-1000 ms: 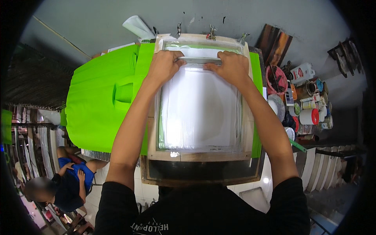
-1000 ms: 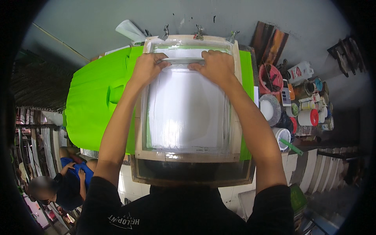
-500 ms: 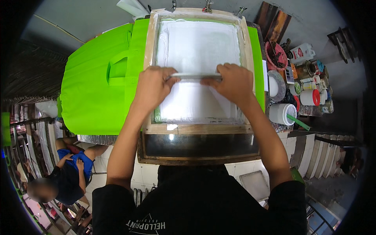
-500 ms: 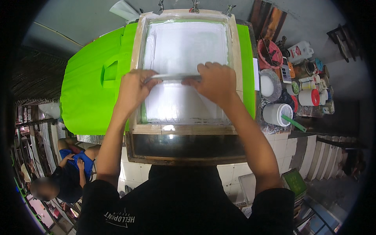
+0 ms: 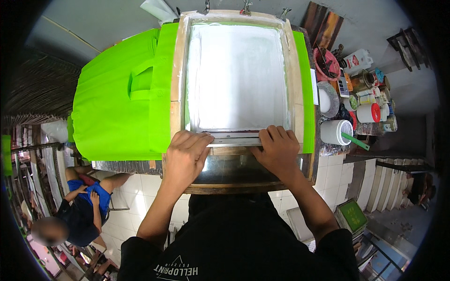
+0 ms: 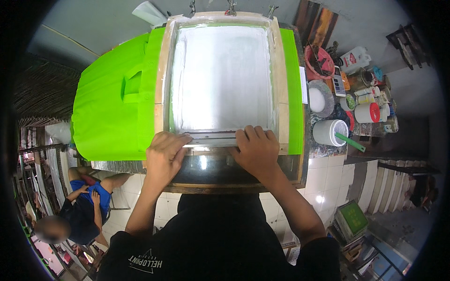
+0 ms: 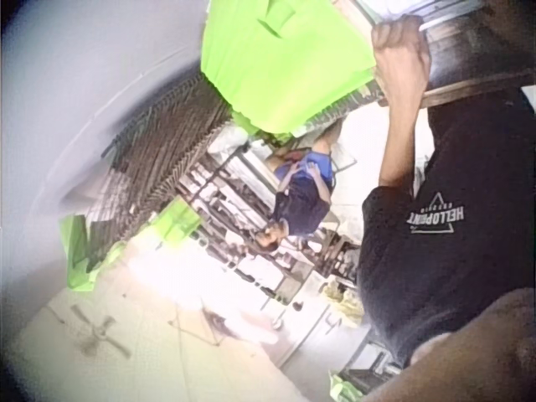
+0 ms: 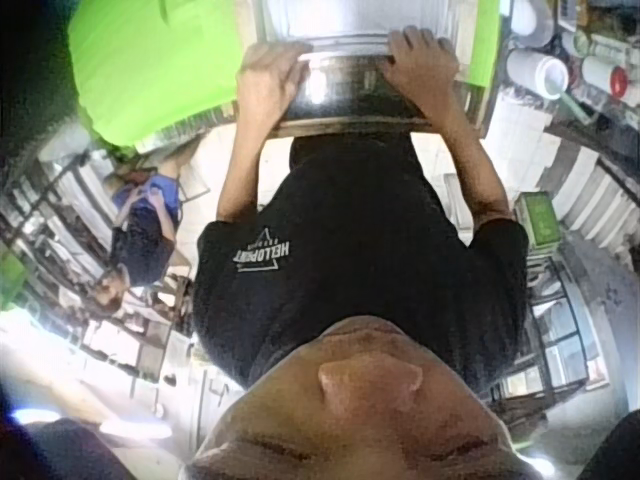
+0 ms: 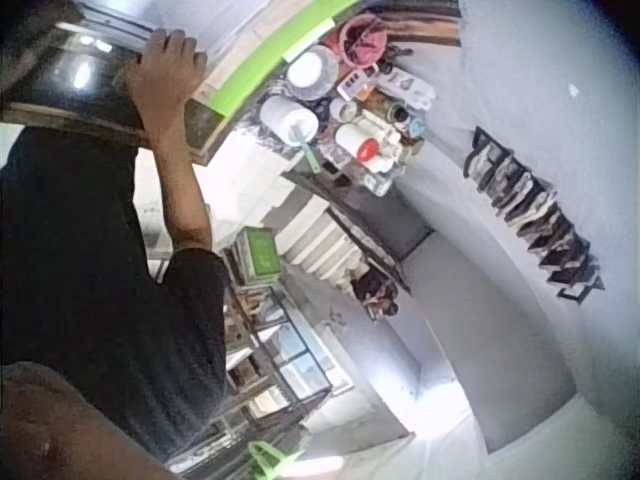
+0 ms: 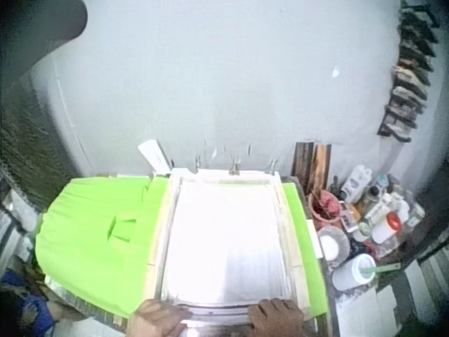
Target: The person performs screen printing by placing sheets of paper and green bags onto a base, lowering a wooden frame with a screen, and using a squeegee to spread white ink across the screen. They lift the frame after each print and move the finished items aside.
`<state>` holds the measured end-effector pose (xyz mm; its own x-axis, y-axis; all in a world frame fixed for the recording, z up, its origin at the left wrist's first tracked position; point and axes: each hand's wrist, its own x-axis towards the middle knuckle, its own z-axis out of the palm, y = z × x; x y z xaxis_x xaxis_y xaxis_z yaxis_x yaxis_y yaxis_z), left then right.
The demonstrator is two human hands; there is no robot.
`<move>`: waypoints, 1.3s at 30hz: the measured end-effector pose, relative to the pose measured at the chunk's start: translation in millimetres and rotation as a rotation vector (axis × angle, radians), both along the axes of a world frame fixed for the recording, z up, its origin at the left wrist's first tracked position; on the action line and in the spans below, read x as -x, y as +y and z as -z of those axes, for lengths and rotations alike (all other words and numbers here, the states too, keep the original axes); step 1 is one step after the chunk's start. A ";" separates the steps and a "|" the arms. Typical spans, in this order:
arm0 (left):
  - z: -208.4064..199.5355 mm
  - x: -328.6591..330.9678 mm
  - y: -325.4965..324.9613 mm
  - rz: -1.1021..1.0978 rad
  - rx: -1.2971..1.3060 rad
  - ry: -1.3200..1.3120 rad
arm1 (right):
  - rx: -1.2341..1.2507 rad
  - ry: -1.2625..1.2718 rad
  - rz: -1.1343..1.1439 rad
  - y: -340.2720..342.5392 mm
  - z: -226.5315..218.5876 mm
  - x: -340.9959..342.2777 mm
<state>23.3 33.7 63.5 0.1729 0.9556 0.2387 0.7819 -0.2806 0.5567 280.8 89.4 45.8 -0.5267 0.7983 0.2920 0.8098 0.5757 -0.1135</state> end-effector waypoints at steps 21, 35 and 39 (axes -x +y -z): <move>-76.3 35.9 46.0 -0.395 -0.623 -0.510 | -0.701 0.278 -0.165 92.1 -199.5 -4.7; 70.3 176.1 55.7 -0.606 0.366 -0.769 | -0.419 0.361 -0.004 225.5 -335.9 31.2; 27.2 253.1 22.6 -0.695 0.127 -0.648 | -0.276 0.457 -0.015 235.5 -342.4 43.3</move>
